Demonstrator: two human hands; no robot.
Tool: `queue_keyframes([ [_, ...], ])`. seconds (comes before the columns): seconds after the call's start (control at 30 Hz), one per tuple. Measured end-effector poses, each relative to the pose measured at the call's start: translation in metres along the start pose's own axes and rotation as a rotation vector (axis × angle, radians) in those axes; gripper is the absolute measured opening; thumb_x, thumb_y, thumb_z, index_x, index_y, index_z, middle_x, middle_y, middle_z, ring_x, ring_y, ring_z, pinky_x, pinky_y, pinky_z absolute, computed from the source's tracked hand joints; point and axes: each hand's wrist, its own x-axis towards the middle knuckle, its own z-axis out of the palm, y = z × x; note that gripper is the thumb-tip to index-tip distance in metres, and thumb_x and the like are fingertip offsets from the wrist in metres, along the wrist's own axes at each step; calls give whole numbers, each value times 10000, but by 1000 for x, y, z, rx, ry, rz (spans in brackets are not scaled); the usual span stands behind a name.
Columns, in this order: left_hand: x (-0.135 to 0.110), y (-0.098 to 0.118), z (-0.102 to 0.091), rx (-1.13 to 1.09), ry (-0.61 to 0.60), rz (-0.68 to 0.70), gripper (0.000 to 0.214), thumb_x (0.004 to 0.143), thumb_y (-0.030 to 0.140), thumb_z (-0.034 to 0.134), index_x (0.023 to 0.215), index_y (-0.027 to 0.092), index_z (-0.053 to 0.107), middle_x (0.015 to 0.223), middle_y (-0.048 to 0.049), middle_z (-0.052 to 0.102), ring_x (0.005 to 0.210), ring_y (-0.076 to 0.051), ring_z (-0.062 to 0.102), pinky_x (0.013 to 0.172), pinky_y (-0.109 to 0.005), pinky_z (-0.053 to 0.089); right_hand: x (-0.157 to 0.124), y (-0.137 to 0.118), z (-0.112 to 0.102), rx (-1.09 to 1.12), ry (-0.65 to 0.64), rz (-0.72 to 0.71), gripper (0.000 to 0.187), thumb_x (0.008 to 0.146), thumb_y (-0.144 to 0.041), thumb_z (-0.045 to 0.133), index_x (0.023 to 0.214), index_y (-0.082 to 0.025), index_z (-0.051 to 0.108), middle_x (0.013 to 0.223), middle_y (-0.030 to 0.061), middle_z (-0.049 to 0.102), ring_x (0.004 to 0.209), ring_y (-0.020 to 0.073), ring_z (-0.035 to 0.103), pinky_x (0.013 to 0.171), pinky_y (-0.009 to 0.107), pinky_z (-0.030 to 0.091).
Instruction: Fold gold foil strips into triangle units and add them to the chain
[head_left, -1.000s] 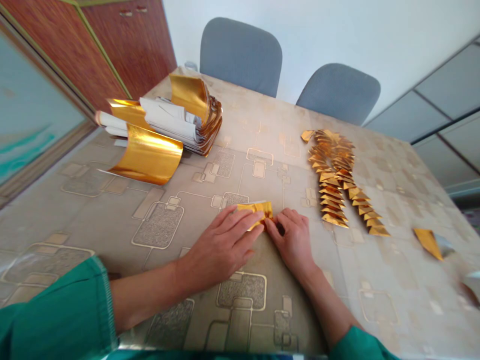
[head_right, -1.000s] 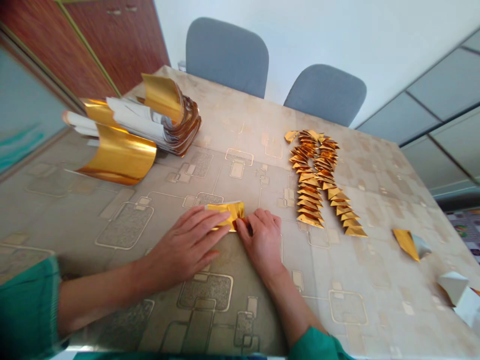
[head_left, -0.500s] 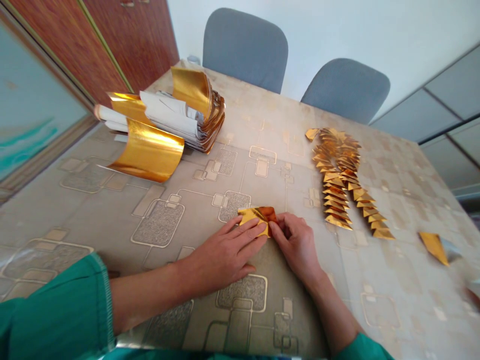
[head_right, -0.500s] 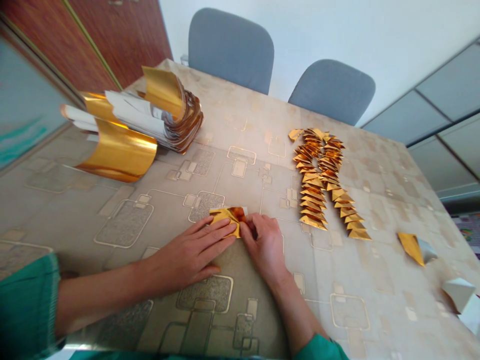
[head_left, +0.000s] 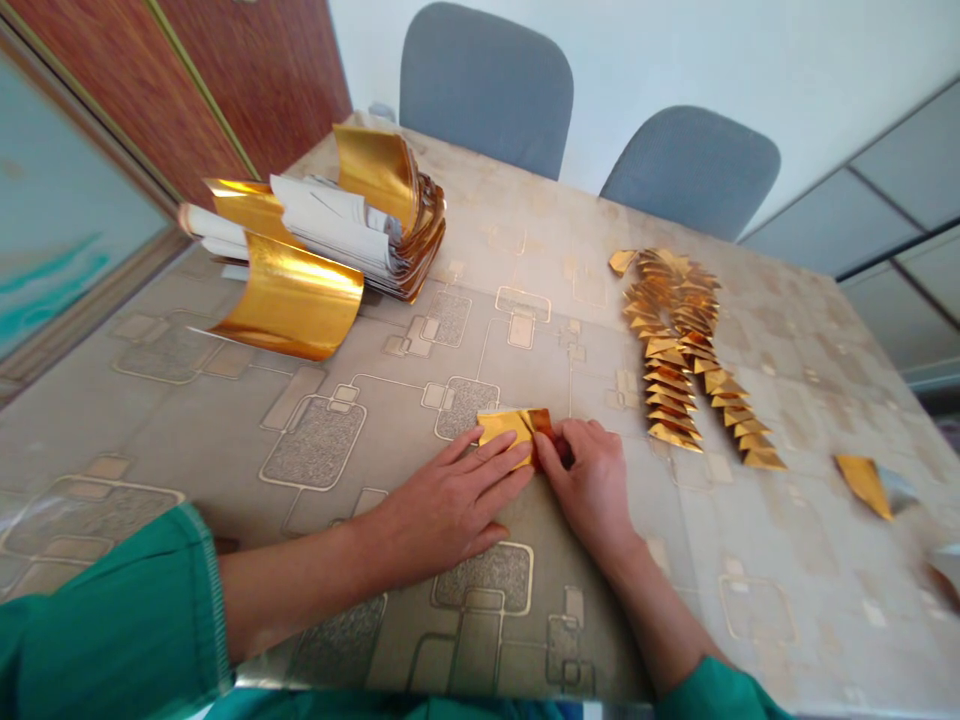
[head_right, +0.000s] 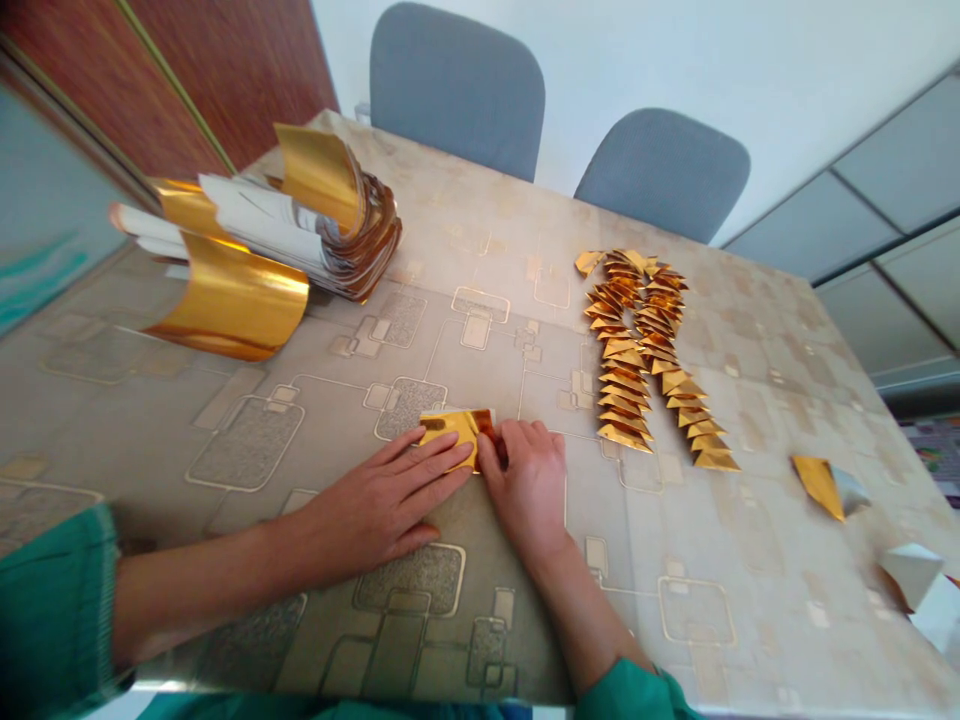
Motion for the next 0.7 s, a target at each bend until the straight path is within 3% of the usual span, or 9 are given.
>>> queue_keyframes([
  [0.3, 0, 0, -3, 4, -18, -28, 658, 925, 457, 617, 1463, 142, 405, 1560, -119, 381, 1460, -291, 319, 1221, -478, 164, 1, -3, 2, -158, 52, -51, 268, 957, -285, 533, 703, -203, 519, 648, -7, 577, 654, 165, 503, 687, 302, 275],
  [0.7, 1, 2, -2, 14, -16, -42, 616, 925, 457, 609, 1432, 149, 444, 1537, -134, 414, 1457, -300, 326, 1218, -506, 157, 1, -3, 1, -141, 38, -34, 288, 970, -344, 546, 719, -202, 538, 664, -6, 602, 654, 165, 519, 699, 307, 287],
])
